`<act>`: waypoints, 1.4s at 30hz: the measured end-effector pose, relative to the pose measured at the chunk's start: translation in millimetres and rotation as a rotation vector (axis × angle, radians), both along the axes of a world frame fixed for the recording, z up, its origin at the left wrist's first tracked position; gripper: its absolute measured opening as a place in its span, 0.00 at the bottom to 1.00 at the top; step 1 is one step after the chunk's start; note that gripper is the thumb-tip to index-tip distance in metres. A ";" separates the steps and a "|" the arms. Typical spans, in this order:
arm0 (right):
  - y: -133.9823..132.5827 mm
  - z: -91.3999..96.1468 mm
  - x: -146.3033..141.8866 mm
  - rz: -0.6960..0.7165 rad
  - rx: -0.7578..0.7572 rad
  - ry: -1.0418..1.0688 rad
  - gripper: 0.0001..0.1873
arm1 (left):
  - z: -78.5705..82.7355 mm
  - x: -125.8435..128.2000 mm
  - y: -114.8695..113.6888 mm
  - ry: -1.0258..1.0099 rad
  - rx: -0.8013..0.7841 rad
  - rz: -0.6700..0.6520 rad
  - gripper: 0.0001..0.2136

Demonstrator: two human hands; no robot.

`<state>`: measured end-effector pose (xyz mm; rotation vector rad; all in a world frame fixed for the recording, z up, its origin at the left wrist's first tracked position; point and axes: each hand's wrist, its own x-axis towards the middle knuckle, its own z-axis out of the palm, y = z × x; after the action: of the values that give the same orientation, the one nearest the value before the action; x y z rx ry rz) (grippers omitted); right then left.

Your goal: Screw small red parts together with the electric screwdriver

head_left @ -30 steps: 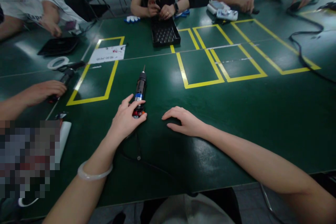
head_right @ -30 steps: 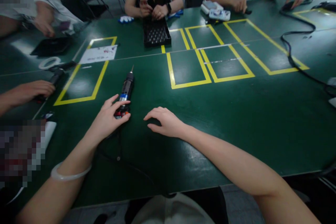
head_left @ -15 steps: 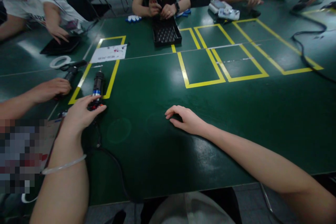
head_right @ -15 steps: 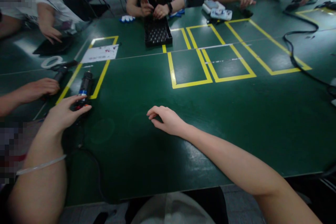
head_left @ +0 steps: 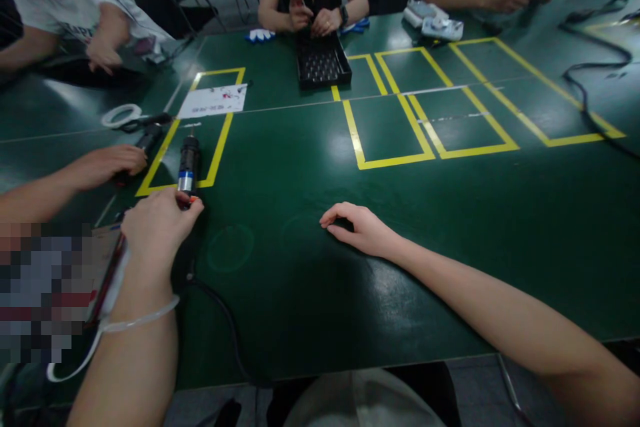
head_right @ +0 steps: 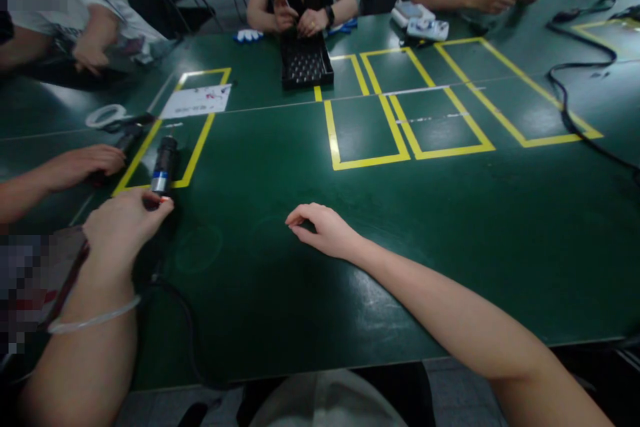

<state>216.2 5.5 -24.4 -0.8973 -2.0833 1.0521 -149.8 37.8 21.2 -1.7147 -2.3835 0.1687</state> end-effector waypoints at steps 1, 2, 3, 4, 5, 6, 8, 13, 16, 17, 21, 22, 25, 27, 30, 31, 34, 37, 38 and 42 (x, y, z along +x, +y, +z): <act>-0.1 0.6 -0.1 0.000 -0.002 -0.001 0.07 | 0.0 -0.8 -0.6 0.003 0.016 0.005 0.20; -0.2 1.1 -0.1 0.001 -0.004 -0.002 0.07 | 0.1 -1.2 -1.0 0.005 0.036 0.004 0.19; -0.3 1.5 -0.2 0.001 -0.007 -0.001 0.07 | 0.2 -1.0 -1.4 0.002 0.064 -0.001 0.19; -0.2 1.7 -0.2 -0.001 -0.009 0.001 0.07 | 0.2 0.3 -1.6 -0.015 0.104 -0.004 0.19; -0.1 1.8 -0.2 -0.003 -0.010 0.004 0.07 | -0.1 3.2 -2.0 -0.058 0.157 -0.015 0.19; 0.1 1.8 -0.1 -0.005 -0.011 0.005 0.07 | -0.6 8.1 -2.5 -0.150 0.207 -0.042 0.19; 0.6 1.4 0.3 -0.007 -0.005 -0.002 0.04 | -2.9 24.7 -5.1 -0.508 0.243 -0.145 0.19; 1.0 -0.9 0.4 -0.026 -0.010 -0.011 0.06 | -12.6 91.6 -23.6 -1.333 -0.099 -0.347 0.20; 0.1 -2.2 -1.1 -0.020 -0.055 0.037 0.01 | -16.3 122.9 -36.3 -1.379 -0.260 -0.450 0.17; -0.2 -2.5 -1.8 -0.015 -0.071 0.047 0.03 | -17.1 129.1 -39.6 -1.381 -0.279 -0.484 0.17; -0.8 -2.5 -3.9 -0.002 -0.095 0.043 0.05 | -18.1 137.7 -47.7 -1.286 -0.214 -0.596 0.13; -0.8 -2.2 -4.4 0.003 -0.100 0.048 0.06 | -17.8 138.0 -49.1 -1.228 -0.178 -0.635 0.12; -0.6 -0.8 -5.7 0.028 -0.124 0.076 0.06 | -15.4 139.6 -53.6 -1.037 -0.072 -0.781 0.08; -0.4 0.1 -6.4 0.036 -0.134 0.091 0.06 | -13.6 142.1 -56.8 -0.956 -0.019 -0.880 0.06; 0.0 0.6 -6.3 0.035 -0.134 0.096 0.06 | -12.4 145.9 -61.5 -0.877 0.039 -1.004 0.04; 0.0 0.6 -5.9 0.039 -0.137 0.101 0.05 | -12.8 146.8 -62.8 -0.850 0.054 -1.036 0.04; -0.4 0.1 -4.3 0.070 -0.167 0.137 0.05 | -16.0 147.4 -65.4 -0.776 0.084 -1.109 0.04; -1.3 -0.7 -3.5 0.083 -0.199 0.165 0.05 | -19.4 145.8 -65.6 -0.741 0.074 -1.144 0.04; -1.5 -1.2 -3.5 0.075 -0.204 0.170 0.06 | -19.5 144.5 -64.9 -0.733 0.064 -1.145 0.05; -0.4 -4.1 -3.3 0.008 -0.227 0.206 0.10 | -10.0 130.6 -56.1 -0.639 0.042 -1.043 0.12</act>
<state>212.9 5.1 -28.4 -0.8484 -1.8249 1.3457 -19.2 -18.3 11.2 -3.0152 -1.3871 -0.6555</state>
